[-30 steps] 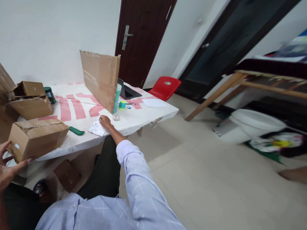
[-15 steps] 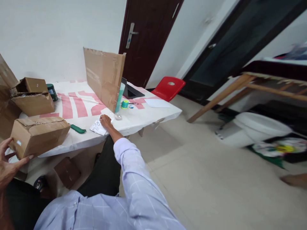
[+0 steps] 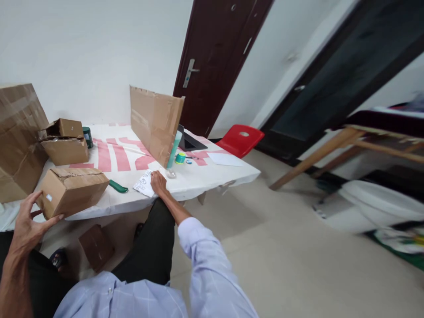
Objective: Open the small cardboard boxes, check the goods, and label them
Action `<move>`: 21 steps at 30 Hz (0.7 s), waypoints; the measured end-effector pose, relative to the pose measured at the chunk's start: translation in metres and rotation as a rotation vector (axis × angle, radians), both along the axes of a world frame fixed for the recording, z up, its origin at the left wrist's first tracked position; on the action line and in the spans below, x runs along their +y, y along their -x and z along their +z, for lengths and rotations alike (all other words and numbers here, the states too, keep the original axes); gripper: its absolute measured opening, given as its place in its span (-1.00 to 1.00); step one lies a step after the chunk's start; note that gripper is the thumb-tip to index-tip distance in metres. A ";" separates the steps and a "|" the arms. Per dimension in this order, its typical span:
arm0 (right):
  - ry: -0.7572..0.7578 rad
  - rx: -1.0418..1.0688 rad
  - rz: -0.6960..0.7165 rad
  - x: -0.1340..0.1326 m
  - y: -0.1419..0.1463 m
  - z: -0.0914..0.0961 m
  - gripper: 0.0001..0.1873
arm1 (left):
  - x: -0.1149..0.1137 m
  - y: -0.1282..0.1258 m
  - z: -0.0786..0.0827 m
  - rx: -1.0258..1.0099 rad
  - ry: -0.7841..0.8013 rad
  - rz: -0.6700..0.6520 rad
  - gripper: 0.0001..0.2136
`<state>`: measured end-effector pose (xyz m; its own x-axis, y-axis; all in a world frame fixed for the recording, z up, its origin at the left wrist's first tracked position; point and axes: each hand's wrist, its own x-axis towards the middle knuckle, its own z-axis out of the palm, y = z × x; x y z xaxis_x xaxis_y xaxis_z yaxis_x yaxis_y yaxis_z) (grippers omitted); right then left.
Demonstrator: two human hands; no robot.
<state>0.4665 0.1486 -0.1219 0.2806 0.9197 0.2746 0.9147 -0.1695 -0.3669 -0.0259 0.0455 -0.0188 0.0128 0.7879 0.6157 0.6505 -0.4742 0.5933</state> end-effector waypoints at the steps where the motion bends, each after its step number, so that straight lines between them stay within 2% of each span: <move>1: 0.008 -0.017 0.023 -0.008 -0.001 -0.003 -0.63 | 0.000 0.000 -0.001 0.003 0.001 -0.005 -0.07; 5: 0.054 -0.061 0.112 -0.035 0.000 -0.017 -0.73 | 0.001 -0.001 -0.003 -0.008 -0.002 -0.011 -0.08; 9: 0.086 -0.062 0.166 -0.044 -0.003 -0.023 -0.76 | 0.001 0.001 -0.002 -0.005 0.001 -0.007 -0.08; 17: 0.082 -0.035 0.270 -0.038 -0.052 -0.004 -0.70 | 0.005 0.007 -0.007 -0.072 0.029 -0.037 -0.09; 21: 0.067 -0.026 0.273 -0.039 -0.059 0.001 -0.69 | 0.005 0.010 -0.012 -0.121 0.069 -0.032 -0.08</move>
